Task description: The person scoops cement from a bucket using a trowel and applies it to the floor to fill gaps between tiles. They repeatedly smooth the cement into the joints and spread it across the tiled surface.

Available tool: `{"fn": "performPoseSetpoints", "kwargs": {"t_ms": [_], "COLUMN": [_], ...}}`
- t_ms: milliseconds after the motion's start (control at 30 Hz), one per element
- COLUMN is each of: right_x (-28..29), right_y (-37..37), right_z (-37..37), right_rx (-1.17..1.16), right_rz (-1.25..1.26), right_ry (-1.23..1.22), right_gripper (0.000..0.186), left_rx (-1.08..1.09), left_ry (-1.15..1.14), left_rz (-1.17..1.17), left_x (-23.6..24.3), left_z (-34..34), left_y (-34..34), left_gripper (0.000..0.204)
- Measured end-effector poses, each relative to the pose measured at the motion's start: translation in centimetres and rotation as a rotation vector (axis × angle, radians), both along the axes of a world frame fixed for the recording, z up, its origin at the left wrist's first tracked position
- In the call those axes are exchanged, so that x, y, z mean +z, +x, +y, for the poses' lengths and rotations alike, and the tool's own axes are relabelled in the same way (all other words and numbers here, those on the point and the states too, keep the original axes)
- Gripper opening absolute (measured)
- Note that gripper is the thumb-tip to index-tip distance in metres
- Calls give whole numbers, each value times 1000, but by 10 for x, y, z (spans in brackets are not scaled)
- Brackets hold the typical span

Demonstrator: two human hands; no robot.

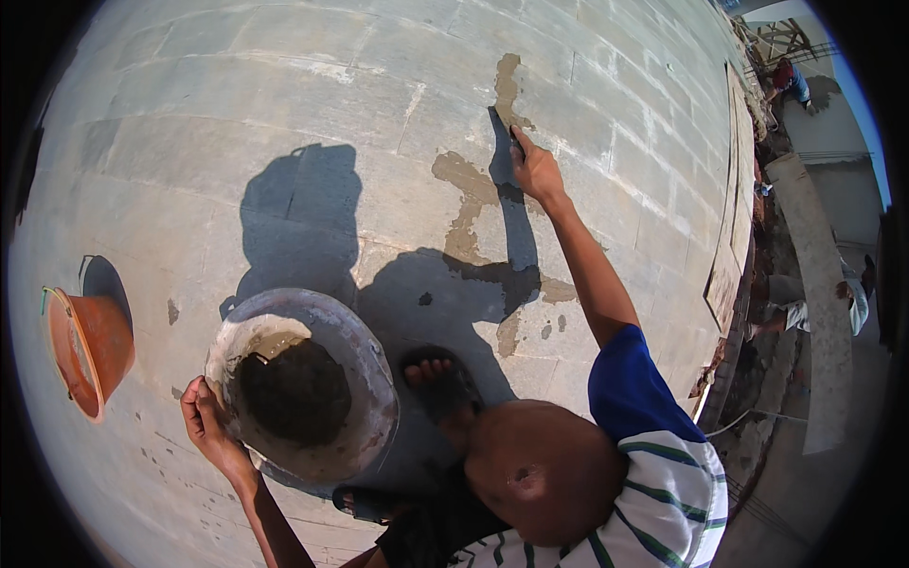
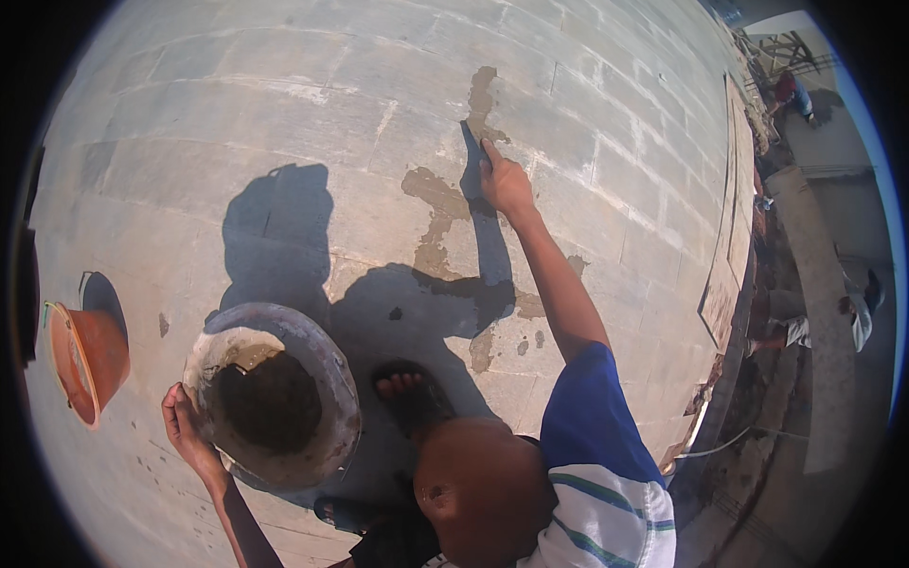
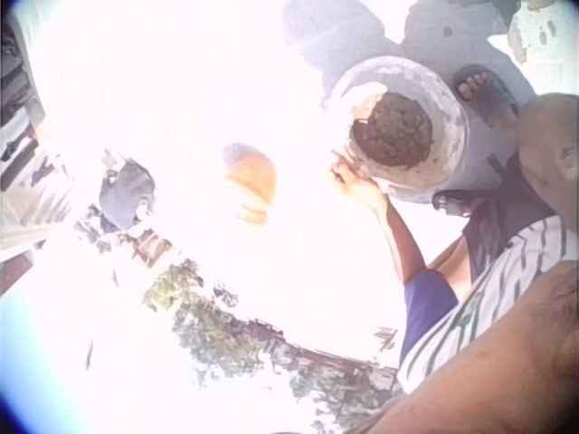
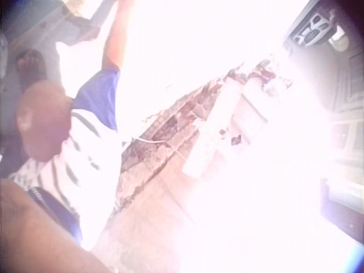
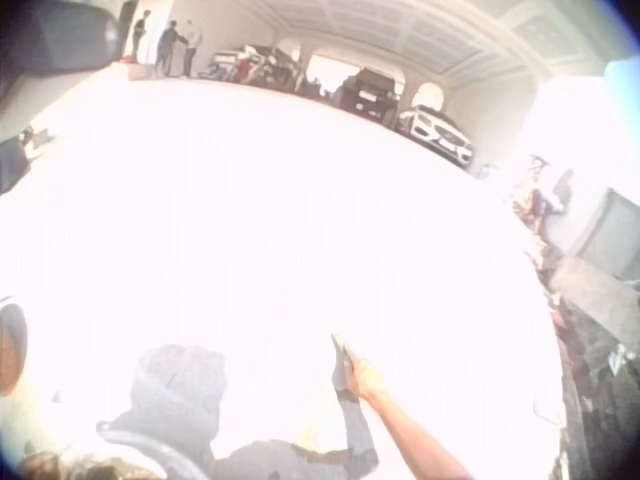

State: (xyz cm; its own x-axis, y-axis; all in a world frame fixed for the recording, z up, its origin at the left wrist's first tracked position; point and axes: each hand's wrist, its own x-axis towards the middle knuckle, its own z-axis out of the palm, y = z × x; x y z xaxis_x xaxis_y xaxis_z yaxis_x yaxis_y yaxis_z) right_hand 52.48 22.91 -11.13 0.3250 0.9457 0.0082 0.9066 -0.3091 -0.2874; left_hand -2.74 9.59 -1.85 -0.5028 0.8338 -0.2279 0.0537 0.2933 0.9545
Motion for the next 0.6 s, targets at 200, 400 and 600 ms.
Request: {"fn": "performPoseSetpoints", "kwargs": {"t_ms": [200, 400, 600], "right_x": [-15, 15, 70], "right_y": [-9, 8, -35], "right_z": [-1, -8, 1], "right_rx": [-69, 30, 247], "right_rz": [-24, -13, 244], "right_ry": [-161, -192, -199], "right_gripper": [48, 48, 40], "left_rx": [1, -5, -8], "left_ry": [-1, 24, -11], "left_rz": [18, 4, -63], "left_x": [-8, -5, 1], "left_z": [-9, -9, -2], "left_y": [-5, 1, 8], "left_gripper": [25, 25, 24]}}
